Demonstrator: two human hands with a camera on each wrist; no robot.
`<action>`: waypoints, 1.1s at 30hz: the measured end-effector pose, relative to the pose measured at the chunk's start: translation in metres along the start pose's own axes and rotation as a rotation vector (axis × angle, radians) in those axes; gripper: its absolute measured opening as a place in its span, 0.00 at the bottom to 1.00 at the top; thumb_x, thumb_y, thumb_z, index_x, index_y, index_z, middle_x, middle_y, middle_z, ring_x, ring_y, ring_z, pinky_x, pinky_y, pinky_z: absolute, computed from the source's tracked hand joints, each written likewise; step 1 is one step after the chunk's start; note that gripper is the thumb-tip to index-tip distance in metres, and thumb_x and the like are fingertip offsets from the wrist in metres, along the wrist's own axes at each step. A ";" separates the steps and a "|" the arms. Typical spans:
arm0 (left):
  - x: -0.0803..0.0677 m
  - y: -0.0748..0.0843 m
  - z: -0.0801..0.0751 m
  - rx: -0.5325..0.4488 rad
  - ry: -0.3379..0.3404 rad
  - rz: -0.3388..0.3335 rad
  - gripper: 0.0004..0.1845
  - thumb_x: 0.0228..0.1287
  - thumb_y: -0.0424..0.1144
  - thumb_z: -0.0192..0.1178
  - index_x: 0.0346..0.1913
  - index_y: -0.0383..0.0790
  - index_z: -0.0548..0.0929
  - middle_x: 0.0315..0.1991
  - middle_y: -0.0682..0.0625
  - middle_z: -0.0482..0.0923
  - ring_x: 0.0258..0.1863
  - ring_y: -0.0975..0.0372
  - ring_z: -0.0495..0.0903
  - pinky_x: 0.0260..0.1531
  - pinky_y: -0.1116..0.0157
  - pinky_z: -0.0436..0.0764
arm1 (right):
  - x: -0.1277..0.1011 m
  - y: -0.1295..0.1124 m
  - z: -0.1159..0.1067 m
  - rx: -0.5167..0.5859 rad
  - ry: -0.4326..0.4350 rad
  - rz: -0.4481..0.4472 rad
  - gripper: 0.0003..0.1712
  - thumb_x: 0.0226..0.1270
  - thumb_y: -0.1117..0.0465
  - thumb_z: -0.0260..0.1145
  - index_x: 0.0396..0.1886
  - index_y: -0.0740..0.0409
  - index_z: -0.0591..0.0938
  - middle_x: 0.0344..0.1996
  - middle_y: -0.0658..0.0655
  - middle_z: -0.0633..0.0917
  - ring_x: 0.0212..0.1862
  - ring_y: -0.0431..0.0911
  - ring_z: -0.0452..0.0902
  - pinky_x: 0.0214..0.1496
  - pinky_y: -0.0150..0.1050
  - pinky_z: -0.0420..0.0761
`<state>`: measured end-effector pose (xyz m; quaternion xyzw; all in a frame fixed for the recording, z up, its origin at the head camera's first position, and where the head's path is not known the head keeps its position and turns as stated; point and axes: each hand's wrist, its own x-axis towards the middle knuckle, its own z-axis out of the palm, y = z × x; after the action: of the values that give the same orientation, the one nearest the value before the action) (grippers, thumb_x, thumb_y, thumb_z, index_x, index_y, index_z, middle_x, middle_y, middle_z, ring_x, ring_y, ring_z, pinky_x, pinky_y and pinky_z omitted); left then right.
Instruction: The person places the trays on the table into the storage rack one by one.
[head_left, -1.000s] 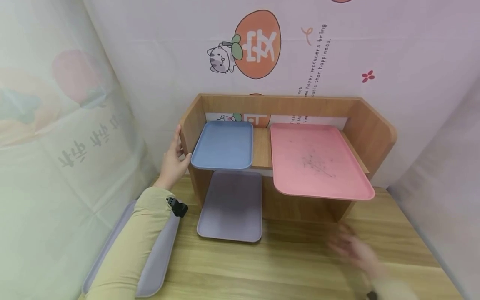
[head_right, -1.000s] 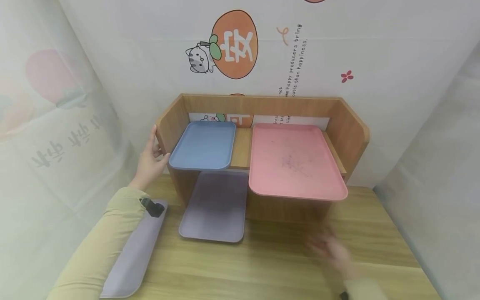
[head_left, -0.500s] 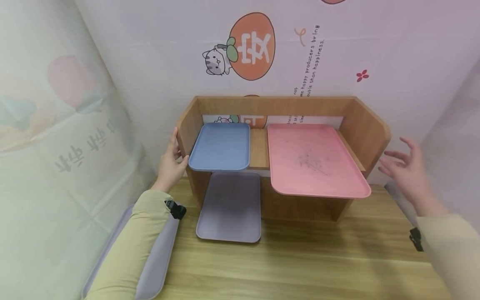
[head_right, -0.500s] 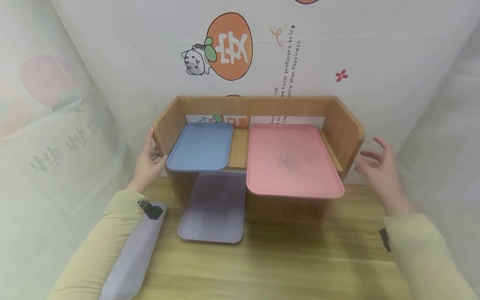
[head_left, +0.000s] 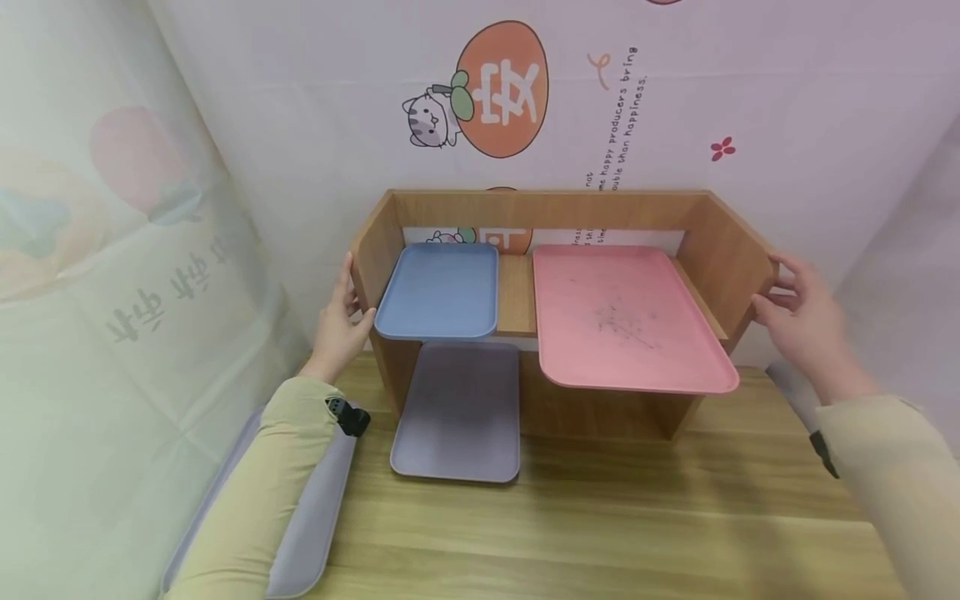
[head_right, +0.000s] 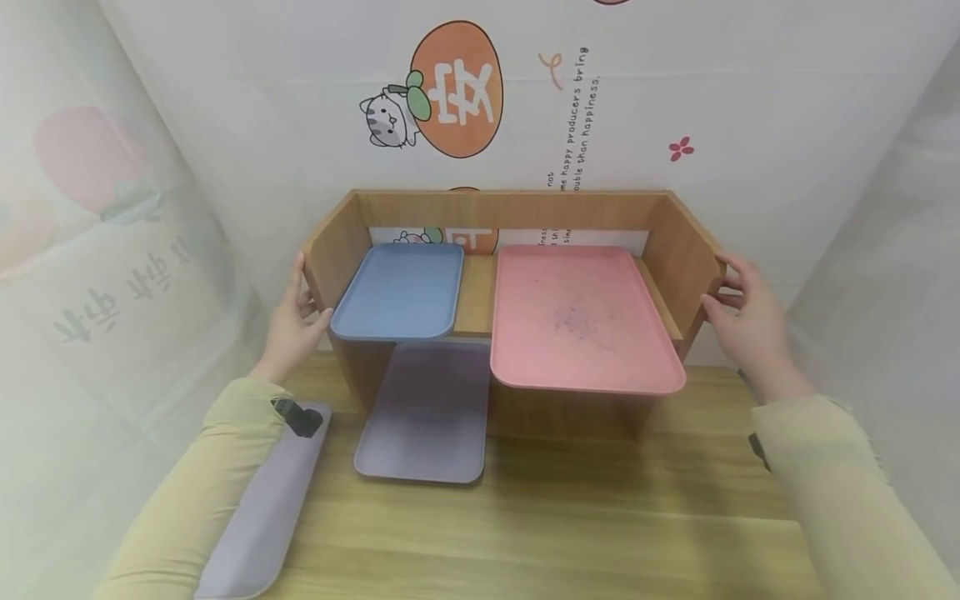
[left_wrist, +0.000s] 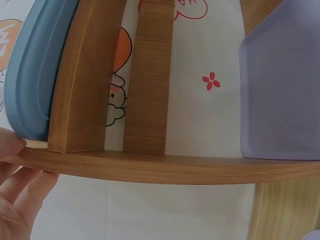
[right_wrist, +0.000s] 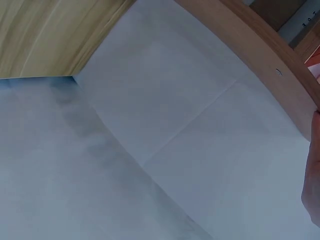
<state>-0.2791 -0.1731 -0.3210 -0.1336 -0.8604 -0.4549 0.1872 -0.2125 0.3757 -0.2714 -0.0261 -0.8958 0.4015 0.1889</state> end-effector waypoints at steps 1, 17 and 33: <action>0.000 -0.001 -0.001 0.003 -0.004 0.001 0.50 0.64 0.26 0.54 0.74 0.67 0.37 0.67 0.28 0.61 0.60 0.38 0.71 0.53 0.46 0.76 | 0.000 0.000 0.000 -0.003 0.004 0.004 0.37 0.72 0.60 0.52 0.74 0.34 0.50 0.65 0.73 0.62 0.59 0.64 0.68 0.31 0.10 0.71; -0.069 -0.062 -0.057 0.217 -0.080 -0.086 0.37 0.68 0.43 0.56 0.73 0.36 0.52 0.64 0.27 0.64 0.57 0.35 0.70 0.51 0.45 0.77 | 0.000 0.007 0.005 0.038 0.067 -0.033 0.37 0.70 0.63 0.54 0.74 0.37 0.54 0.57 0.67 0.65 0.44 0.26 0.67 0.33 0.12 0.74; -0.197 -0.173 -0.075 0.668 -0.385 -0.338 0.54 0.49 0.62 0.64 0.69 0.35 0.51 0.59 0.11 0.45 0.56 0.18 0.50 0.49 0.23 0.55 | -0.002 -0.001 0.005 0.014 0.017 0.047 0.38 0.72 0.59 0.50 0.73 0.26 0.47 0.68 0.72 0.59 0.62 0.70 0.64 0.29 0.10 0.70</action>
<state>-0.1569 -0.3424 -0.4968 -0.0049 -0.9896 -0.1419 -0.0212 -0.2127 0.3712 -0.2743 -0.0492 -0.8906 0.4117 0.1869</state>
